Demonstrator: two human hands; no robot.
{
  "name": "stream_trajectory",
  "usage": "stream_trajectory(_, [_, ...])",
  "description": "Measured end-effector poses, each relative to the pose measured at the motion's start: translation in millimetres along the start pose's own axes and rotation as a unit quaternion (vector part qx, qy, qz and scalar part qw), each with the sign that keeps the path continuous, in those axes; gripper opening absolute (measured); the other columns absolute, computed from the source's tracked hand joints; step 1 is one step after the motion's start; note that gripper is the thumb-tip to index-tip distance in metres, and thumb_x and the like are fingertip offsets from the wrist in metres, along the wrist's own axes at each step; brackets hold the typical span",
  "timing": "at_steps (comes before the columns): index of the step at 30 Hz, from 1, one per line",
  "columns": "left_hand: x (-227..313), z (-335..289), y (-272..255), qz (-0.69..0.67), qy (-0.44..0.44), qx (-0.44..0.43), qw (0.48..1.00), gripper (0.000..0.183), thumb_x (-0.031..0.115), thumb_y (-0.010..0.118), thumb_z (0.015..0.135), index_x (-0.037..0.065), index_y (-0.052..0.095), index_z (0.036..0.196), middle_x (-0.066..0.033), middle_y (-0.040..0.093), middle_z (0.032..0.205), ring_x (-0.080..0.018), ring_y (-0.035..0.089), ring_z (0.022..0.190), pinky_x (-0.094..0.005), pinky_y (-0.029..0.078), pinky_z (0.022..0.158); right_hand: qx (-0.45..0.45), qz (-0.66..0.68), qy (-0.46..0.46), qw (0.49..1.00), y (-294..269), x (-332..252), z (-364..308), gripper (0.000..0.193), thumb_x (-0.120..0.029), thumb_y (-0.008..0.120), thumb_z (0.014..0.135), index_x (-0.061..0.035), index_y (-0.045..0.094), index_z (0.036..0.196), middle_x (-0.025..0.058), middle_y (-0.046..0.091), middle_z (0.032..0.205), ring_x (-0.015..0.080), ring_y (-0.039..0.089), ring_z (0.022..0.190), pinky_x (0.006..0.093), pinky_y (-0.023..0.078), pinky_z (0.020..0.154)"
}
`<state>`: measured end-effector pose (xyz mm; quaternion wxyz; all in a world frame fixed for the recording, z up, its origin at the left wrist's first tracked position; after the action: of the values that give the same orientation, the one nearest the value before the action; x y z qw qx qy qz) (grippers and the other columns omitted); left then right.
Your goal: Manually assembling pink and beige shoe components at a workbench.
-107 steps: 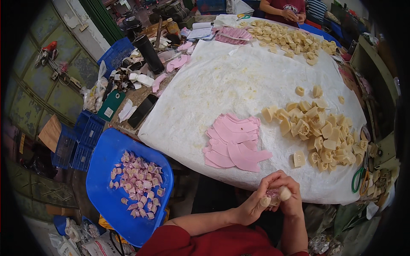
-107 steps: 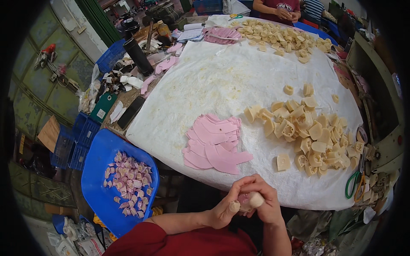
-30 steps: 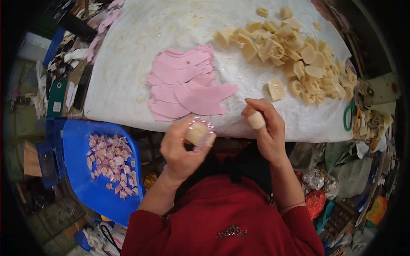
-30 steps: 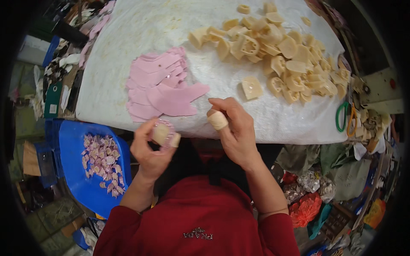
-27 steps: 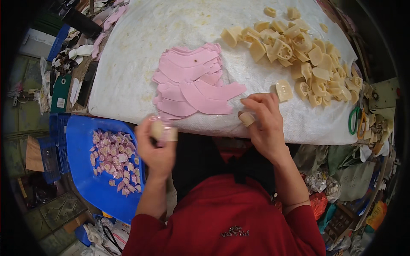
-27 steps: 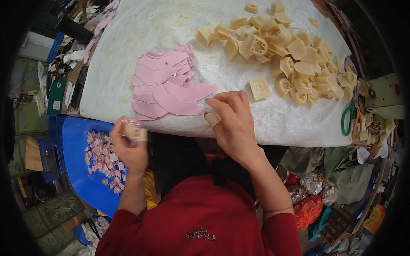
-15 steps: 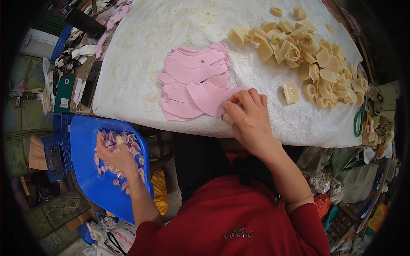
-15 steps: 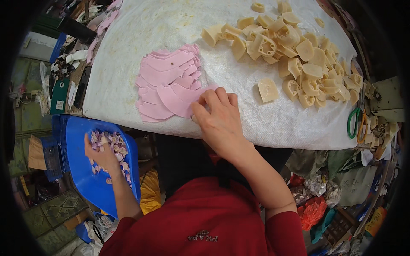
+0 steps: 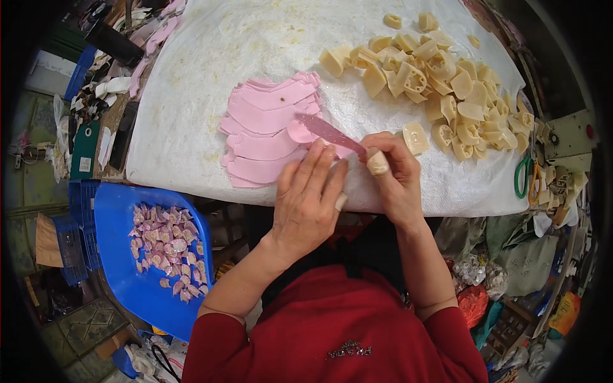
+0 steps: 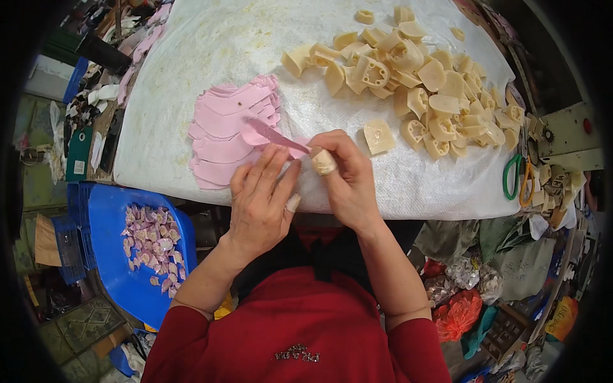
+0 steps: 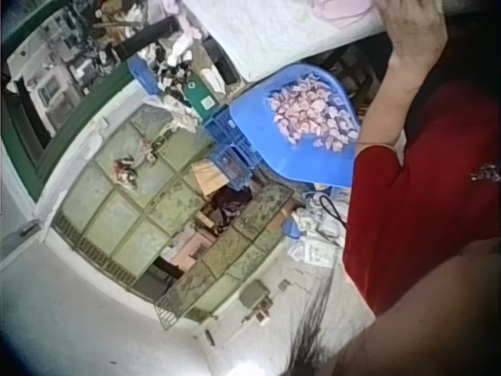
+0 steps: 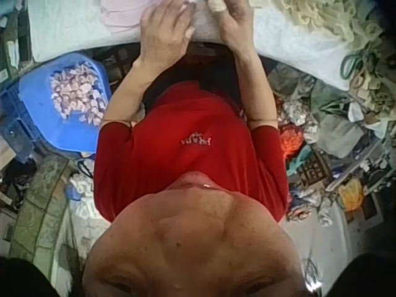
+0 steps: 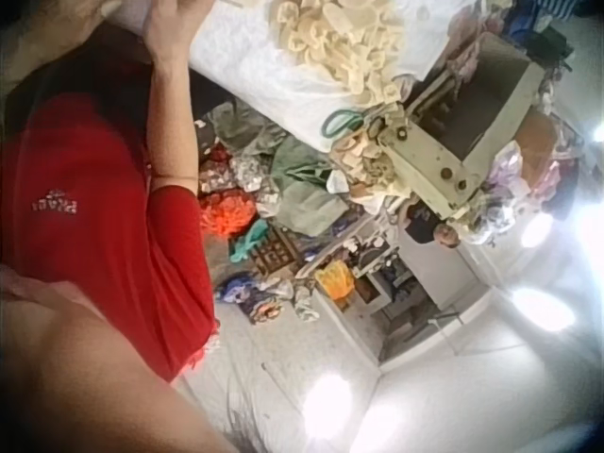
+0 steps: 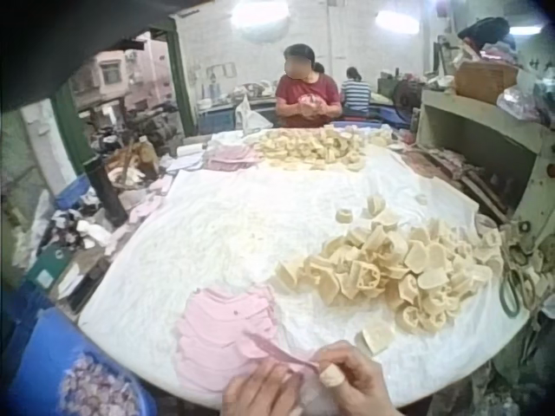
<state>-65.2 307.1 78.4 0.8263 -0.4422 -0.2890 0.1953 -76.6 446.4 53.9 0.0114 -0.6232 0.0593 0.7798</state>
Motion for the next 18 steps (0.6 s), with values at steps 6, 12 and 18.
stream_trajectory(6, [0.6,-10.6,11.5,0.072,-0.042,-0.009,0.996,0.049,0.012,0.064,0.071,0.005,0.057,0.119,-0.0113,0.049,0.124,-0.0276,0.045,0.111,-0.0397,0.030,0.089,0.126,-0.069,-0.122,0.982,-38.3,-32.1,-11.8,0.012,-0.001,0.054,0.087,-0.0016,0.054,0.099,0.0095,0.055,0.097,0.0155,0.051,0.084,0.0253,0.042,0.075])
stream_trajectory(12, [0.9,-4.6,12.2,-0.561,-0.185,0.029,0.806,0.044,0.030,0.044,0.096,-0.003,0.051,0.126,-0.0069,0.057,0.078,-0.0123,0.048,0.060,-0.0261,0.040,0.057,-0.093,-0.339,-0.239,0.905,-3.7,-62.5,-29.1,0.034,0.006,0.060,0.066,-0.0046,0.058,0.098,0.0118,0.056,0.095,0.0286,0.053,0.086,0.0363,0.046,0.075])
stream_trajectory(18, [-7.0,-2.8,21.7,-0.753,-0.328,0.026,0.569,0.043,0.025,0.041,0.099,-0.003,0.042,0.133,-0.0060,0.058,0.082,-0.0088,0.048,0.060,-0.0204,0.039,0.055,-0.049,-0.475,-0.151,0.866,-50.5,-38.6,4.3,0.033,0.005,0.058,0.069,-0.0014,0.061,0.101,0.0122,0.058,0.108,0.0317,0.052,0.099,0.0387,0.044,0.086])
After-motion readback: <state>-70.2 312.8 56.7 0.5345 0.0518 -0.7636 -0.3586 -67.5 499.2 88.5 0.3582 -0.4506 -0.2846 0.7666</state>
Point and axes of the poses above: each hand's wrist, its own z-axis towards the middle knuckle, its own y-axis out of the palm, x = y × z, the point moved 6 cm from there along z, towards the middle knuckle
